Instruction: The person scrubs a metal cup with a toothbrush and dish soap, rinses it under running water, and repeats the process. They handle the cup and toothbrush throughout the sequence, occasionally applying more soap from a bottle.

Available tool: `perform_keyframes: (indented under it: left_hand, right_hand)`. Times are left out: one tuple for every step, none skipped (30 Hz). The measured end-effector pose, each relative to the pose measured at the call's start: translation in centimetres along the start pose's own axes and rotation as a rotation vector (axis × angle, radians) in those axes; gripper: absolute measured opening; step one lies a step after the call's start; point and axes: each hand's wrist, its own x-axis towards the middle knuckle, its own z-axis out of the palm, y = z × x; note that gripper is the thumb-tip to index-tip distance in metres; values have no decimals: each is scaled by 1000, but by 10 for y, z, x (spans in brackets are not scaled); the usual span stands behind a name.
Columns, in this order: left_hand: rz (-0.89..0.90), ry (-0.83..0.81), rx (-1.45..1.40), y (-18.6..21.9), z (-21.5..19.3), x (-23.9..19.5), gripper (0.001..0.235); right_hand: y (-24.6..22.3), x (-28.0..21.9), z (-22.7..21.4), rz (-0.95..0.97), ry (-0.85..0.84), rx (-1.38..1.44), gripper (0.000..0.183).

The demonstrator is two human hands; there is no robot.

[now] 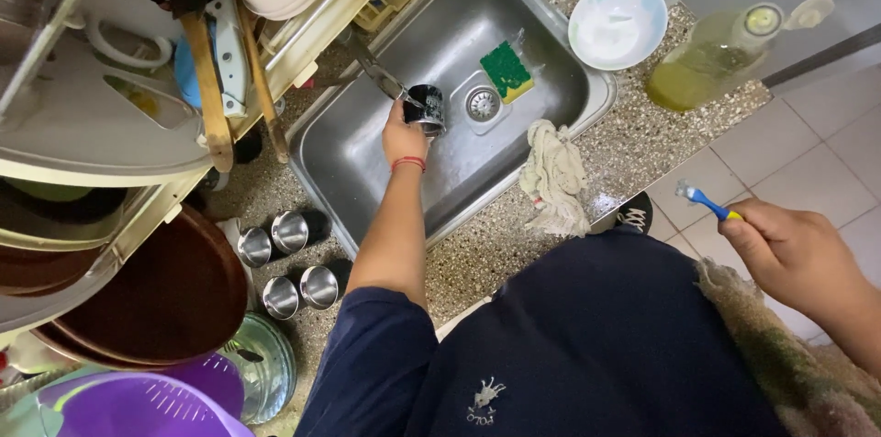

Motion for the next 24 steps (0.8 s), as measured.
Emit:
perform_keyframes:
  left_hand:
    - [1, 0, 0, 0, 0, 0, 68]
    - [-11, -2, 6, 1, 0, 0, 68]
    - [-23, -5, 13, 1, 1, -1, 69]
    - [-23, -6, 13, 1, 1, -1, 69]
    - [-12, -3, 16, 1, 0, -2, 69]
    - [-1, 3, 17, 2, 0, -1, 69]
    - [0, 4, 16, 3, 0, -1, 69]
    - [-21, -3, 20, 4, -1, -2, 69]
    - [-42, -10, 24, 5, -1, -2, 68]
    - [-41, -11, 23, 4, 0, -2, 68]
    - [-12, 1, 10, 3, 1, -1, 67]
    - [17, 13, -2, 1, 2, 0, 65]
    - [17, 13, -2, 5, 0, -2, 65]
    - [-1, 9, 3, 10, -2, -5, 64]
    - [-19, 6, 8, 14, -5, -7, 63]
    - [-18, 5, 8, 10, -3, -5, 63]
    - [15, 19, 11, 6, 0, -2, 63]
    - [48, 32, 14, 2, 1, 0, 62]
    - [48, 32, 15, 0, 3, 2, 62]
    - [30, 29, 23, -2, 4, 5, 61]
    - [12, 26, 32, -4, 5, 7, 61]
    - [13, 27, 32, 1, 2, 4, 61]
    - [17, 21, 18, 6, 0, 2, 59]
    - [19, 13, 5, 9, -3, -2, 58]
  right_hand:
    - [0, 0, 0, 0, 0, 0, 31]
    - [1, 0, 0, -20, 10, 15, 30]
    - [1, 0, 0, -39, 19, 29, 29]
    - [2, 0, 1, -38, 19, 30, 29]
    - [3, -1, 2, -34, 21, 29, 30]
    - [4, 0, 3, -32, 25, 28, 32]
    - [3, 1, 2, -32, 26, 28, 32]
    - [2, 0, 1, -12, 13, 27, 31]
    - [1, 0, 0, 9, -1, 26, 31]
    - [0, -1, 0, 10, -1, 26, 31]
    - [0, -1, 0, 8, 8, 26, 30]
    - [0, -1, 0, 5, 18, 27, 28]
    - [2, -1, 1, 5, 18, 27, 28]
    - [4, 0, 2, -11, 23, 29, 27]
    - [6, 0, 4, -28, 29, 31, 26]
    - [5, 0, 3, -27, 29, 31, 26]
    - [4, -1, 2, -17, 28, 37, 27]
    - [3, -1, 1, -7, 26, 44, 27]
    - [2, -1, 1, -7, 26, 44, 27]
    - [2, -1, 0, -3, 18, 27, 29]
    - [1, -1, 0, 1, 10, 10, 31]
    - [3, 0, 1, 1, 12, 10, 31]
    - [6, 0, 3, -4, 15, 19, 30]
    - [8, 0, 5, -7, 16, 28, 29]
